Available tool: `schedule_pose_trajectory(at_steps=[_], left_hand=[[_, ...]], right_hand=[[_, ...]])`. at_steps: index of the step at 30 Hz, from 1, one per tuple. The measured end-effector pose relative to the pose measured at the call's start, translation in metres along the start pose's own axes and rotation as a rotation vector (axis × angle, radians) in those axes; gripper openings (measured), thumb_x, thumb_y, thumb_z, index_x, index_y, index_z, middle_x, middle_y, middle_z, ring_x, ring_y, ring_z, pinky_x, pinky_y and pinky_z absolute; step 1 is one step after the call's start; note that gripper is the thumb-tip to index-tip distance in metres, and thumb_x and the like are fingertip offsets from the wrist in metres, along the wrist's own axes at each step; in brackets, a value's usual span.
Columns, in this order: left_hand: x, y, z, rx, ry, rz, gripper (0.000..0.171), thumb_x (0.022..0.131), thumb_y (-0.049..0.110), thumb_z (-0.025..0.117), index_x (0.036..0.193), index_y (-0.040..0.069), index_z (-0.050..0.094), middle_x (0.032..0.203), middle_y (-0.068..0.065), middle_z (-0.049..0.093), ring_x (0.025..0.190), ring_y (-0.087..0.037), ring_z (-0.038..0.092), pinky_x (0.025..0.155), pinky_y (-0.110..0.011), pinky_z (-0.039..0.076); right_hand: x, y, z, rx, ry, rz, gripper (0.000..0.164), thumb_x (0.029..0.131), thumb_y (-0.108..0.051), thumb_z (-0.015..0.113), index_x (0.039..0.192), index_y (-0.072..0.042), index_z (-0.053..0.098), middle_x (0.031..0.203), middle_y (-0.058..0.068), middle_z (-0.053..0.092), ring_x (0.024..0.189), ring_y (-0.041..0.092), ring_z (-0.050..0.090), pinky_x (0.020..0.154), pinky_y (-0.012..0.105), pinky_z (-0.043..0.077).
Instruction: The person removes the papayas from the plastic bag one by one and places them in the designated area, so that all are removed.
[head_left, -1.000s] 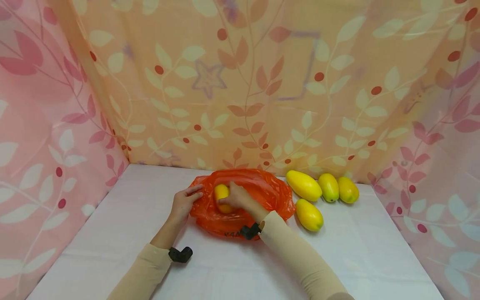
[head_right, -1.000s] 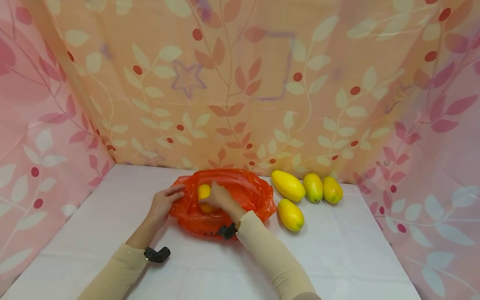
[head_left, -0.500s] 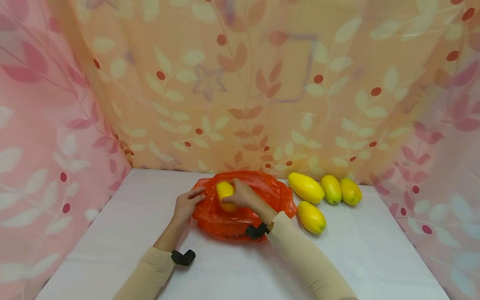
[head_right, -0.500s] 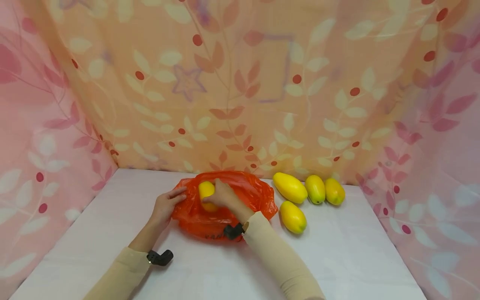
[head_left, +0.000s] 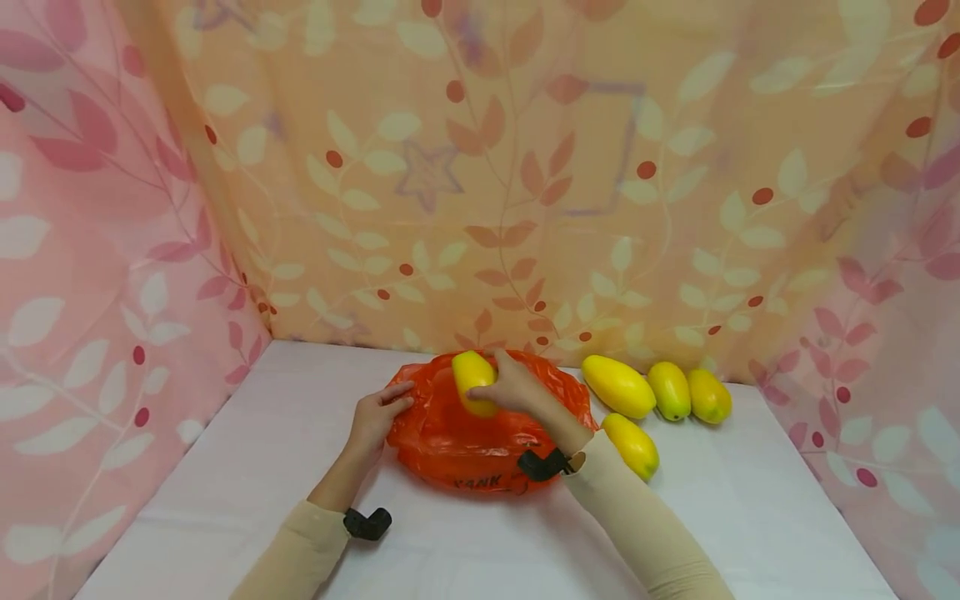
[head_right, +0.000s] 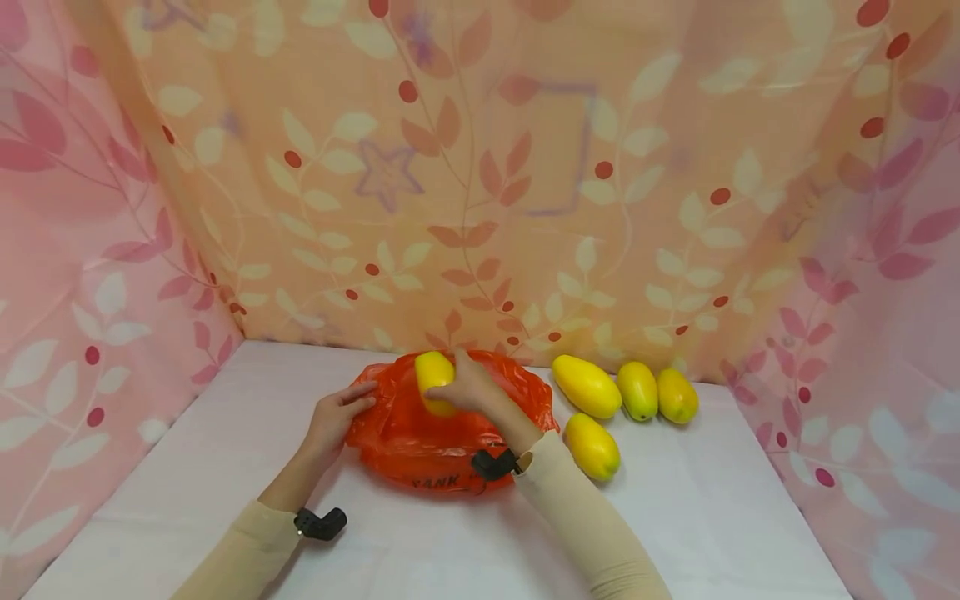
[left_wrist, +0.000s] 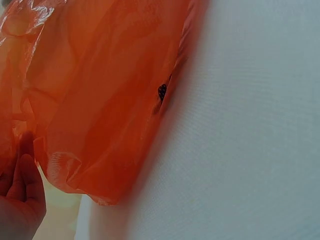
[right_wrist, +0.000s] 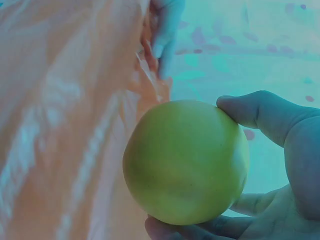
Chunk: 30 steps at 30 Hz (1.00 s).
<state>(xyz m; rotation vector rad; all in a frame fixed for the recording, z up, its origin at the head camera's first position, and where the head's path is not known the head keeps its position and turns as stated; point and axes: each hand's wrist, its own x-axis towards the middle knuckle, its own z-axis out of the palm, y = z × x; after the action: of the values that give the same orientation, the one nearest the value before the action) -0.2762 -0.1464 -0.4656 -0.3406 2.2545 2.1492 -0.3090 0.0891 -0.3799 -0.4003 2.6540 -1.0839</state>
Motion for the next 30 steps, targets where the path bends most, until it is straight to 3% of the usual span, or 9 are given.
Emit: schedule_pose_trajectory(at_steps=[8,22,30], left_hand=[[0.001,-0.001,0.001,-0.016,0.001,-0.005,0.039,0.094,0.009,0.060,0.133,0.005,0.060,0.149,-0.015,0.045,0.139,-0.029,0.040,0.113,-0.044,0.040],[-0.004,0.003,0.002,-0.033,-0.016,-0.046,0.037,0.097,0.012,0.058,0.133,0.008,0.060,0.147,-0.013,0.047,0.131,-0.028,0.048,0.111,-0.042,0.042],[-0.004,0.004,0.003,-0.040,-0.020,-0.029,0.037,0.097,0.010,0.057,0.134,0.005,0.059,0.147,-0.014,0.047,0.133,-0.028,0.047,0.112,-0.043,0.041]], right_hand=[[-0.011,0.003,-0.015,0.094,0.003,-0.062,0.073,0.082,-0.030,0.076,0.143,-0.013,0.040,0.128,0.013,0.055,0.102,0.026,0.058,0.084,0.037,0.054],[-0.024,0.011,-0.039,0.105,0.020,-0.053,0.077,0.083,-0.033,0.075,0.146,-0.012,0.036,0.139,0.016,0.050,0.108,0.030,0.058,0.085,0.037,0.054],[-0.033,0.022,-0.055,0.128,0.028,-0.083,0.080,0.084,-0.030,0.075,0.148,-0.009,0.033,0.132,0.020,0.050,0.108,0.032,0.057,0.083,0.037,0.056]])
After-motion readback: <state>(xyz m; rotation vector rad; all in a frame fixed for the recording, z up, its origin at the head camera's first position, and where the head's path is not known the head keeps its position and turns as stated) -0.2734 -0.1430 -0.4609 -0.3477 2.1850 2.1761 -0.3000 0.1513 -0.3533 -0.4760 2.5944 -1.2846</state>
